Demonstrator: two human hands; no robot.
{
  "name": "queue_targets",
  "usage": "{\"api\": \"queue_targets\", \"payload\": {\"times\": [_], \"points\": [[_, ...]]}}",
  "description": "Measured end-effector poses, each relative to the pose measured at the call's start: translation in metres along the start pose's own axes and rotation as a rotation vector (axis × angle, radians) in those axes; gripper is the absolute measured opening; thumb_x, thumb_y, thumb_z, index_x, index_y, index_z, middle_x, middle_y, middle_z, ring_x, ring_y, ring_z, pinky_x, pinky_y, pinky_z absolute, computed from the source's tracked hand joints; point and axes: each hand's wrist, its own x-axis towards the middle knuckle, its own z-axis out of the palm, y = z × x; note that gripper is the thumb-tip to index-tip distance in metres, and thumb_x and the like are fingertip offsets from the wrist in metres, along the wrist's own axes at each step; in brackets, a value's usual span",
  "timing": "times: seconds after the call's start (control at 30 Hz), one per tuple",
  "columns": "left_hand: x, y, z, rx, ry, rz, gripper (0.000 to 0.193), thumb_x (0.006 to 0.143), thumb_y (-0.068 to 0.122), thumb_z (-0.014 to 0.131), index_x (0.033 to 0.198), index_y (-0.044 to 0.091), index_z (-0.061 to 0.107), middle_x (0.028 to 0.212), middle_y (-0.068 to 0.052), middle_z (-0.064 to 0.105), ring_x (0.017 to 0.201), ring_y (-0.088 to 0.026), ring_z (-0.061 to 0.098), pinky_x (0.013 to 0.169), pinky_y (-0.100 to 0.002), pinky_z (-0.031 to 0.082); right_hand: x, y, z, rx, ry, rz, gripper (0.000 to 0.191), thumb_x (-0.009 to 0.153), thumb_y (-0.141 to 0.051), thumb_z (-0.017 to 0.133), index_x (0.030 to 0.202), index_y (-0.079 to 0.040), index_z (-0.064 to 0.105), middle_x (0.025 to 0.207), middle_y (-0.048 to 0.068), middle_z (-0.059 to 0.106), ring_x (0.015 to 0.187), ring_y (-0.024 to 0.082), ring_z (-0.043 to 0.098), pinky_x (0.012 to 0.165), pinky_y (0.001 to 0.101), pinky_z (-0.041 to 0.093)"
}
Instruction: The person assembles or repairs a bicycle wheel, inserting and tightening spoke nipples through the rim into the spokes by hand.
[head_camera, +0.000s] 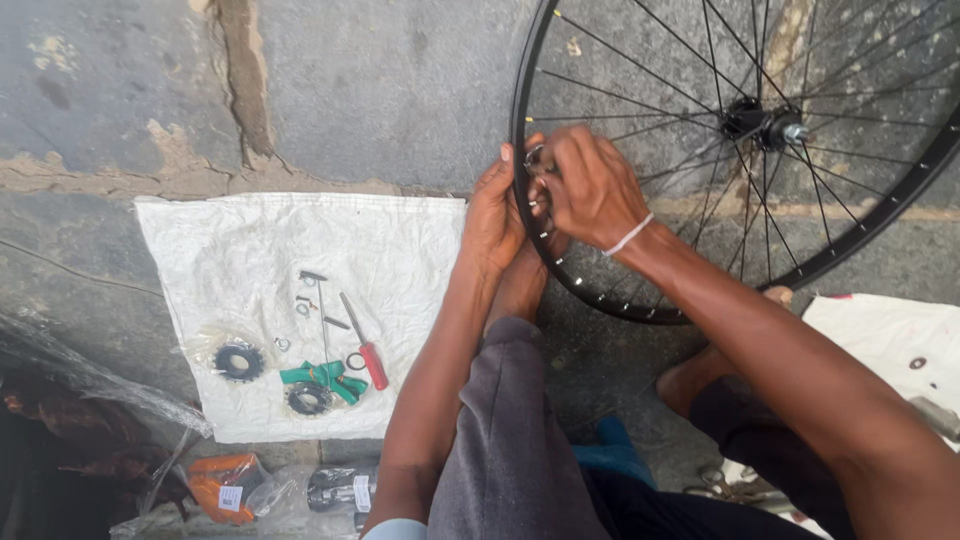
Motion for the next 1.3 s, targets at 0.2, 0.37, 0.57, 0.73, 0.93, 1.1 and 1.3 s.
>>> {"api": "queue_targets", "payload": {"times": [0.2,0.37,0.57,0.73,0.93,1.1,1.3], "points": [[0.001,-0.009,-0.005,0.065,0.107,0.114,0.027,0.102,0.037,0.067,0.106,0.010,0.064,0.080,0.000,0.062,0.063,-0.009,0.056,0.053,-0.023,0.046,0.018,-0.008,-0.006,-0.141,-0.116,0.062,0.020,0.081,-0.009,0.069,0.098,-0.001,0.067,0.099,0.021,0.060,0.086,0.035,0.066,0.078,0.0497,0.046],[-0.001,-0.010,-0.001,0.056,0.132,0.140,0.026,0.099,0.033,0.068,0.100,0.008,0.064,0.084,-0.002,0.066,0.065,-0.009,0.058,0.052,-0.023,0.047,0.024,-0.005,-0.022,-0.181,-0.196,0.283,0.014,0.093,-0.018,0.070,0.099,-0.006,0.071,0.087,0.015,0.071,0.081,0.034,0.068,0.086,0.0517,0.045],[-0.002,0.001,0.008,0.072,0.129,0.168,0.021,0.094,0.026,0.071,0.100,0.007,0.063,0.084,-0.002,0.063,0.070,-0.011,0.059,0.061,-0.027,0.054,-0.012,-0.008,-0.020,-0.067,0.026,0.180,0.023,0.096,-0.019,0.075,0.106,-0.001,0.065,0.109,0.018,0.069,0.104,0.035,0.066,0.098,0.0484,0.048],[0.002,-0.005,0.007,0.103,0.116,0.173,0.030,0.101,0.036,0.070,0.096,0.007,0.062,0.078,0.000,0.057,0.065,-0.009,0.055,0.053,-0.023,0.046,-0.030,-0.015,-0.002,-0.215,0.315,0.039,0.030,0.100,-0.015,0.076,0.124,-0.001,0.065,0.125,0.018,0.066,0.121,0.036,0.062,0.106,0.0486,0.049],[0.007,-0.007,0.004,0.114,0.121,0.139,0.037,0.098,0.042,0.067,0.099,0.005,0.070,0.077,0.000,0.063,0.059,-0.006,0.052,0.049,-0.021,0.042,0.000,-0.011,-0.016,-0.013,0.038,0.291,0.036,0.090,-0.014,0.074,0.124,-0.004,0.068,0.113,0.016,0.071,0.107,0.033,0.065,0.094,0.0434,0.051],[0.007,-0.004,0.002,0.142,0.079,0.145,0.037,0.098,0.041,0.067,0.100,0.005,0.071,0.078,-0.001,0.068,0.060,-0.007,0.057,0.050,-0.021,0.045,0.034,-0.007,-0.029,0.241,-0.339,0.541,0.054,0.082,-0.027,0.074,0.131,-0.007,0.064,0.096,0.017,0.071,0.085,0.030,0.070,0.077,0.0427,0.052],[0.008,-0.005,0.001,0.083,0.084,0.142,0.031,0.098,0.036,0.068,0.100,0.005,0.069,0.081,-0.002,0.069,0.064,-0.008,0.062,0.052,-0.021,0.047,0.039,-0.008,-0.027,0.119,-0.247,0.270,0.045,0.086,-0.016,0.074,0.127,-0.002,0.065,0.091,0.018,0.071,0.080,0.032,0.069,0.071,0.0452,0.051]]}}
